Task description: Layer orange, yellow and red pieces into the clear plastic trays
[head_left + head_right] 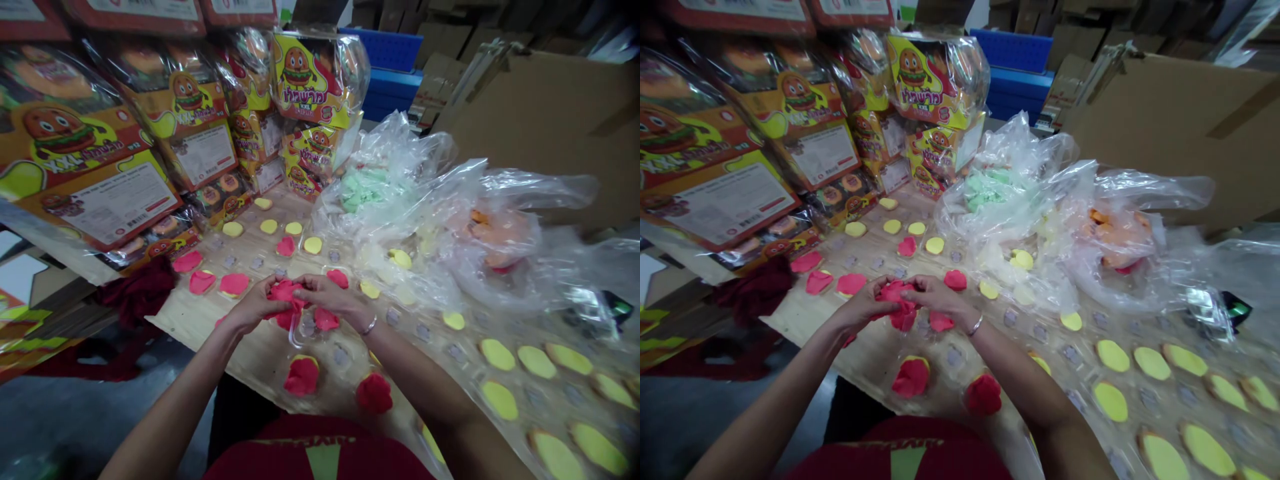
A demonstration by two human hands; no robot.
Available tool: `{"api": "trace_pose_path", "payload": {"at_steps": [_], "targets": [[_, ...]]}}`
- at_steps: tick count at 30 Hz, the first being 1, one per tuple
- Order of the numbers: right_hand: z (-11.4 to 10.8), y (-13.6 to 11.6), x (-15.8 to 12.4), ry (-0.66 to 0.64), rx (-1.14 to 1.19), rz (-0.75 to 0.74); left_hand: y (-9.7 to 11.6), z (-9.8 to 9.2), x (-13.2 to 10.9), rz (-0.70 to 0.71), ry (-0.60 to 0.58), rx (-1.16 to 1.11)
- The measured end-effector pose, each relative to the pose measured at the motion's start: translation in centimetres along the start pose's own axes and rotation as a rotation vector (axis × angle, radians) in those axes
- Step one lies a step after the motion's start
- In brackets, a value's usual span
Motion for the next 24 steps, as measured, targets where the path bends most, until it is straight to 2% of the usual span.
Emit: {"api": "trace_pose_path", "payload": {"at_steps": [4, 8, 10, 13, 16, 18, 20, 24], "targets": [[-0.8, 0.1, 2.4, 0.019, -0.052, -0.038, 0.1, 0.0, 2.5, -0.028, -0.011, -0.050], [-4.5, 0.0, 6.7, 0.160, -0.126, -0.005, 2.1, 0.7, 7.6, 0.104, 0.021, 0.068], [-7.0, 0.1, 9.1, 0.265, -0.227, 0.020, 3.7, 1.8, 10.6, 0.202, 0.045, 0.165], [-10.4, -0.4, 12.0, 0.436, -0.507, -0.015, 5.4, 4.3, 15.1, 0.290, 0.088, 0.246], [-12.4, -0.8, 13.9, 0.550, -0.720, -0.059, 6.0, 6.6, 18.7, 0.345, 0.114, 0.325], [-13.1, -0.6, 14.5, 0.590, -0.773, -0.064, 6.1, 7.5, 20.1, 0.404, 0.140, 0.409], [-13.4, -0.3, 14.8, 0.615, -0.811, -0.073, 6.0, 7.9, 20.5, 0.478, 0.174, 0.493], [-13.3, -0.1, 14.8, 0.600, -0.914, -0.114, 6.3, 7.5, 19.1, 0.668, 0.259, 0.626]]}}
Point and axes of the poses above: each hand's wrist, its own x-axis towards the middle knuckle, its own z-axis out of the palm, y = z × x, the point moved 9 cm from there along x, towards the middle knuckle, and after that the axes turned 15 degrees about y, right-handed, at the moved point
